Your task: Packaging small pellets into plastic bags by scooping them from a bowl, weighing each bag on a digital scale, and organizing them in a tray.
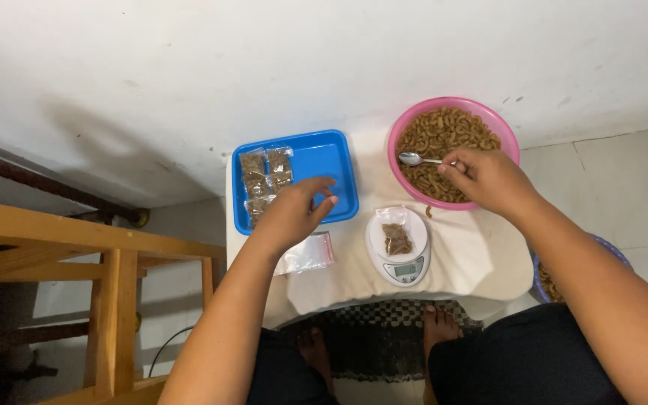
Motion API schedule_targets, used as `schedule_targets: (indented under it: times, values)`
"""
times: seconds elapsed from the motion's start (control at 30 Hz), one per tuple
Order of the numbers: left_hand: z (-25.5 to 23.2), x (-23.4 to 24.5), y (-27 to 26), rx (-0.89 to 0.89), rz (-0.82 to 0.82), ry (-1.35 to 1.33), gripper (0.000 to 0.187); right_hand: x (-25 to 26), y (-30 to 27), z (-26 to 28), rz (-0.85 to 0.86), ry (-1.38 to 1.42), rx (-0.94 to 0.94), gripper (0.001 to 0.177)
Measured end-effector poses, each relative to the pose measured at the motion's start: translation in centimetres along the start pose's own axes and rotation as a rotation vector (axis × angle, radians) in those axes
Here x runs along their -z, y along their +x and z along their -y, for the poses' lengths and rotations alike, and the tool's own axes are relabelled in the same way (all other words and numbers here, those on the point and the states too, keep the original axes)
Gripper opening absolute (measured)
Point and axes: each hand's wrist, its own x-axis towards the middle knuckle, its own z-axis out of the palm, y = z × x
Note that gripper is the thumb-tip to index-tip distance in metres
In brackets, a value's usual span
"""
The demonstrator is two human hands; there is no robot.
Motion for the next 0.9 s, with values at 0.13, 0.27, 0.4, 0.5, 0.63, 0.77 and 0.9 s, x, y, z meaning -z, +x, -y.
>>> schedule_targets:
  times: [0.13,0.27,0.4,0.5,0.63,0.77,0.9]
  values:
    - [0.3,-0.2,0.0,-0.022,-0.007,0.000,0.039,-0.2,0.0,0.0,-0.002,-0.006,0.011,0.020]
    - [0.4,-0.2,0.0,-0.005,0.000,-0.003,0.039,-0.4,0.1,-0.1,0.016,-0.026,0.006,0.022]
    - [0.3,-0.1,0.0,0.006,0.008,0.005,0.040,-0.5,-0.2,0.7,0.017,-0.138,0.044,0.024]
    - [0.1,0.0,0.0,0.026,0.024,-0.005,0.040,-0.6,-0.6,2.2,0.013,-0.192,0.103,0.024]
    - [-0.1,-0.3,0.1,0.039,0.043,0.004,0.040,-1.4,-0.6,3.5,0.033,-0.306,0.210,0.026]
    - [-0.2,-0.4,0.2,0.043,0.068,0.012,0.040,-4.7,0.2,2.7,0.068,-0.552,0.414,0.034]
    - [-1.0,-0.1,-0.1,0.027,0.094,0.025,0.040,-6.2,-0.2,4.2,0.176,-0.723,0.471,0.039]
